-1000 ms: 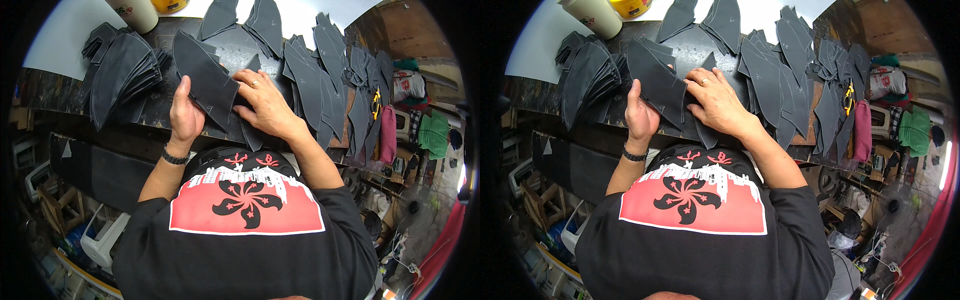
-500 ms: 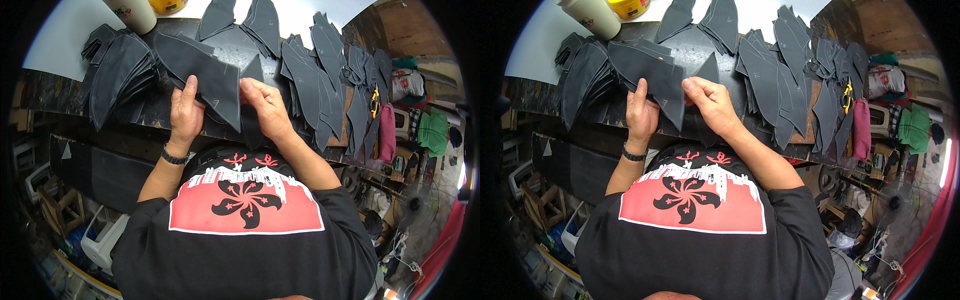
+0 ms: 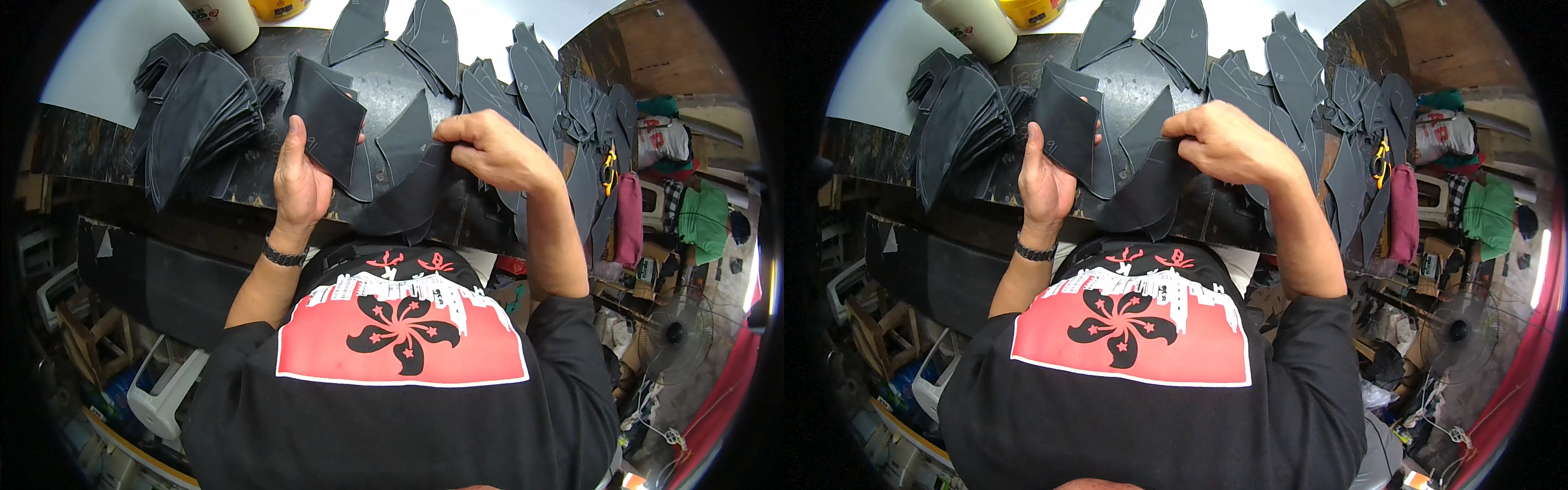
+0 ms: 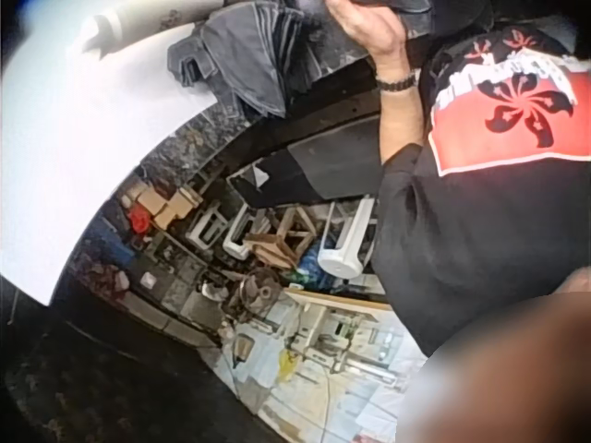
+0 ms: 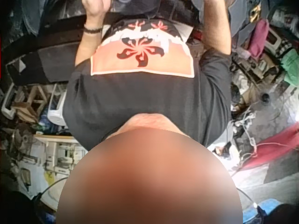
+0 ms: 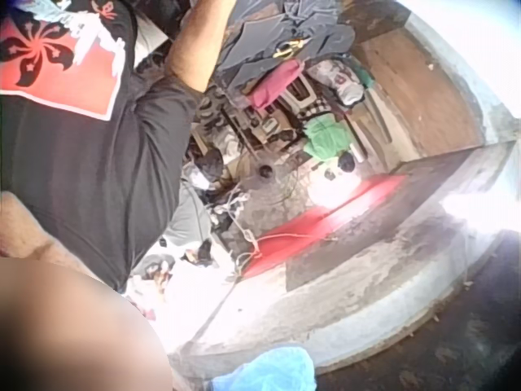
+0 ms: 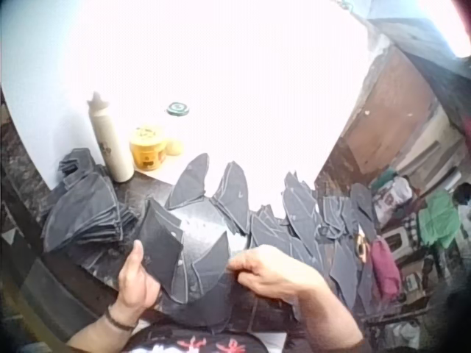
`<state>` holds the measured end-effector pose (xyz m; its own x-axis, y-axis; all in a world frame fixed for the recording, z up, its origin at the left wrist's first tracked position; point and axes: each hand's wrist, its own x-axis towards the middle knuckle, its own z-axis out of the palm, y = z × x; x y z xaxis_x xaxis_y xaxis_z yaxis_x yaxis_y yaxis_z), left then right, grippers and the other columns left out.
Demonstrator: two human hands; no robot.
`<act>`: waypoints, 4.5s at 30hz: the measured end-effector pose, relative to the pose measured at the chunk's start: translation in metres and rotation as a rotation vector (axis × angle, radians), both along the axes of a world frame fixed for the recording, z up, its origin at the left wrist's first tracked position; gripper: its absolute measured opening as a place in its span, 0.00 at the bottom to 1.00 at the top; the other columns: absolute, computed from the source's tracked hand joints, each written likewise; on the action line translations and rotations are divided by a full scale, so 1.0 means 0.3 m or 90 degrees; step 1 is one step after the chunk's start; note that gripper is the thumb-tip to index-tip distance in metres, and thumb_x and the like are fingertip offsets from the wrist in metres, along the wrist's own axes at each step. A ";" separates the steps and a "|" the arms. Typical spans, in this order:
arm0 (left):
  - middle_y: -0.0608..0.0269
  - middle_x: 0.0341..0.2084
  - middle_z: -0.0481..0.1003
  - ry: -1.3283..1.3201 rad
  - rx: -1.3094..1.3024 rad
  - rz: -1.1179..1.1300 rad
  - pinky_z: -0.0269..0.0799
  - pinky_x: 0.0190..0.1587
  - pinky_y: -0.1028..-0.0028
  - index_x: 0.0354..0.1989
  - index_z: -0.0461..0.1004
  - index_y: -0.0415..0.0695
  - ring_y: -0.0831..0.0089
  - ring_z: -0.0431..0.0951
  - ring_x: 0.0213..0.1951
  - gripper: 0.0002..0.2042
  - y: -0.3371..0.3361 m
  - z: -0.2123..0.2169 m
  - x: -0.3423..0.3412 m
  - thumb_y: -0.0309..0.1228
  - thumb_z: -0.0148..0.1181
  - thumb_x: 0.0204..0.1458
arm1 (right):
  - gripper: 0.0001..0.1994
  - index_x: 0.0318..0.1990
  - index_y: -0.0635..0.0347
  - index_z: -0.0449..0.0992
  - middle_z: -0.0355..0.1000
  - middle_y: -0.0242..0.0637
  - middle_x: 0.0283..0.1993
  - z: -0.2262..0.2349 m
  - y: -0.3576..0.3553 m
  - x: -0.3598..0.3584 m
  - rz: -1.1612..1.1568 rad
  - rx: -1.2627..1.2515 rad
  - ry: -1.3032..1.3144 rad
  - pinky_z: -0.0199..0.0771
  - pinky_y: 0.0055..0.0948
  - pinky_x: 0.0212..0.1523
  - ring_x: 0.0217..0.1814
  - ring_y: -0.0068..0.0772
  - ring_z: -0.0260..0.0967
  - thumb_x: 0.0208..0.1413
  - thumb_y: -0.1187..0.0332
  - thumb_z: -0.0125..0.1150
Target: The person repeatedly picks up black fabric pieces from a pile on a workbench, flips them over, and places them into a separate stack. The person handles the pieces one at a time, turning them over to check the other side before stacking them.
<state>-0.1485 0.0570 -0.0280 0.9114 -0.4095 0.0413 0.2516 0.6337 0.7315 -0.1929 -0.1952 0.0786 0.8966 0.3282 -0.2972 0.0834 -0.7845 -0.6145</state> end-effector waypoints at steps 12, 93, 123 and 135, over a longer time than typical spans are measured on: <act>0.56 0.50 0.77 0.020 0.026 0.043 0.77 0.54 0.63 0.56 0.71 0.36 0.68 0.80 0.48 0.14 -0.016 -0.033 -0.006 0.26 0.49 0.65 | 0.19 0.50 0.59 0.78 0.76 0.44 0.43 -0.140 0.109 0.099 -0.008 -0.146 -0.364 0.76 0.42 0.49 0.46 0.52 0.75 0.48 0.80 0.60; 0.70 0.39 0.65 -0.279 0.349 -0.132 0.72 0.40 0.85 0.59 0.70 0.45 0.84 0.70 0.37 0.29 -0.136 0.141 0.047 0.20 0.71 0.47 | 0.24 0.65 0.63 0.62 0.70 0.33 0.44 -0.300 0.154 -0.068 -0.555 0.857 0.020 0.68 0.23 0.51 0.46 0.22 0.68 0.61 0.74 0.56; 0.65 0.49 0.72 -0.217 0.250 -0.323 0.71 0.55 0.79 0.66 0.65 0.42 0.81 0.74 0.49 0.29 -0.150 0.113 0.215 0.27 0.65 0.56 | 0.28 0.67 0.68 0.60 0.66 0.46 0.63 -0.347 0.121 0.038 -0.397 1.221 0.210 0.66 0.40 0.67 0.64 0.37 0.67 0.56 0.78 0.45; 0.64 0.48 0.73 -0.235 0.261 -0.317 0.72 0.41 0.85 0.67 0.63 0.43 0.84 0.74 0.44 0.29 -0.140 0.132 0.209 0.27 0.62 0.57 | 0.27 0.67 0.66 0.60 0.68 0.46 0.61 -0.332 0.123 0.032 -0.395 1.184 0.202 0.73 0.42 0.63 0.60 0.38 0.71 0.57 0.77 0.49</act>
<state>-0.0859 0.0150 0.0117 0.5708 -0.8186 0.0639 0.1301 0.1670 0.9773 -0.1833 -0.1582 -0.0209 0.9831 0.0864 -0.1616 -0.1571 0.8513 -0.5006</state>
